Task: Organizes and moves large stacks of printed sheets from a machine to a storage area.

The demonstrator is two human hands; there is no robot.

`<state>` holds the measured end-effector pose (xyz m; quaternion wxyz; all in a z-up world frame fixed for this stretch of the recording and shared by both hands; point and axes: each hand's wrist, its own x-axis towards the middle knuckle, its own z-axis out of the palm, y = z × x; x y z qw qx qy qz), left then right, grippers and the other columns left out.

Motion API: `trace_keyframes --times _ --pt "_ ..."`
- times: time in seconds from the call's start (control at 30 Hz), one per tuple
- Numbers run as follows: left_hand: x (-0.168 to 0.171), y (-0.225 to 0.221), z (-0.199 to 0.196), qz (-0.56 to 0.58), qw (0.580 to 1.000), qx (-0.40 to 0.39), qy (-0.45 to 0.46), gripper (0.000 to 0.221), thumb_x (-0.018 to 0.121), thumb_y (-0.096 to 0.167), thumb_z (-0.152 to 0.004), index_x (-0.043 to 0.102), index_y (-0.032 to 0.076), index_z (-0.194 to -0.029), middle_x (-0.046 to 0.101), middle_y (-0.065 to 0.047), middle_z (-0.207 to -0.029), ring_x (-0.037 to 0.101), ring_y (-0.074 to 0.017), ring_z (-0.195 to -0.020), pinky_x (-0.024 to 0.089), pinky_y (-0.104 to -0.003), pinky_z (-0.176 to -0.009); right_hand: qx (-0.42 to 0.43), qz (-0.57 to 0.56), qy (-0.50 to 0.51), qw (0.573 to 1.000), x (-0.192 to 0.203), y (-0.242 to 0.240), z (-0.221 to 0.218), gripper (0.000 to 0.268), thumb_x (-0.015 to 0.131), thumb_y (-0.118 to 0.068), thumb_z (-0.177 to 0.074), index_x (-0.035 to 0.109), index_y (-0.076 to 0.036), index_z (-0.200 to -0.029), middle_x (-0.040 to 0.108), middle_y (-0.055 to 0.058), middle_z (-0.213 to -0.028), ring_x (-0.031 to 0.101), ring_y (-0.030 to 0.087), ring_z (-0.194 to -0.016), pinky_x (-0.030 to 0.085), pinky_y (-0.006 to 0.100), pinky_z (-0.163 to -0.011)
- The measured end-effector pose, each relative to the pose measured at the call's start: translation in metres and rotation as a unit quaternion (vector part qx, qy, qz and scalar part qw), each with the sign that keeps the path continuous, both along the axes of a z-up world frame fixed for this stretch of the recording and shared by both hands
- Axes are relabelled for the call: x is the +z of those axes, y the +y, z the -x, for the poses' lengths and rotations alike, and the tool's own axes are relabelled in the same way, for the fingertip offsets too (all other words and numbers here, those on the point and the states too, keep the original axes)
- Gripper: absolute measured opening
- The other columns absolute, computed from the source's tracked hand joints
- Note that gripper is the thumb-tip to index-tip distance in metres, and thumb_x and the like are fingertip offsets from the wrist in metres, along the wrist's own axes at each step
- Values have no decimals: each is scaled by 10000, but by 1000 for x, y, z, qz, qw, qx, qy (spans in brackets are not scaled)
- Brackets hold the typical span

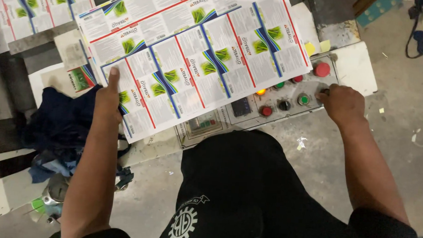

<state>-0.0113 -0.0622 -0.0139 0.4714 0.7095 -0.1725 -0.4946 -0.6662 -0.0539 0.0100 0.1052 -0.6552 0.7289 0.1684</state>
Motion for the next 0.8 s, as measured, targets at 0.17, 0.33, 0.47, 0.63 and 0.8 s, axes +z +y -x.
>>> trace_keyframes --times 0.17,0.33,0.47,0.63,0.8 --pt "5 1 3 -29 999 -13 -5 764 740 545 -909 608 -101 -1296 746 -162 -1159 742 -207 -899 619 -354 -772 76 104 -27 991 43 16 -13 440 702 -396 -918 726 -75 -1219 722 204 -1038 702 379 -929 562 487 -752" --pt "28 2 18 -47 997 -34 -41 762 698 597 -938 637 -78 -1285 753 -166 -1127 737 -196 -839 583 -336 -673 75 -13 -67 995 61 34 -46 368 645 -299 -951 701 -212 -1305 728 168 -1030 705 379 -929 564 507 -780" --pt "30 3 19 -54 996 -30 -57 751 679 599 -954 635 -77 -1278 762 -175 -1135 764 -196 -868 603 -318 -681 114 36 -105 987 57 40 -53 399 622 -252 -949 678 -188 -1339 732 175 -981 704 372 -890 553 509 -801" --pt "36 2 24 -29 999 -16 -12 717 684 537 -976 616 -101 -1297 756 -193 -1170 777 -219 -904 637 -355 -740 162 -28 -4 986 49 38 -56 447 549 -122 -952 669 -183 -1377 755 127 -934 727 319 -839 533 476 -799" --pt "18 0 14 6 1000 -6 19 694 698 490 -996 597 -115 -1321 746 -188 -1228 784 -225 -977 651 -374 -820 183 -56 21 981 57 18 -69 319 584 -150 -886 721 -163 -1174 752 102 -944 723 283 -859 492 481 -854"
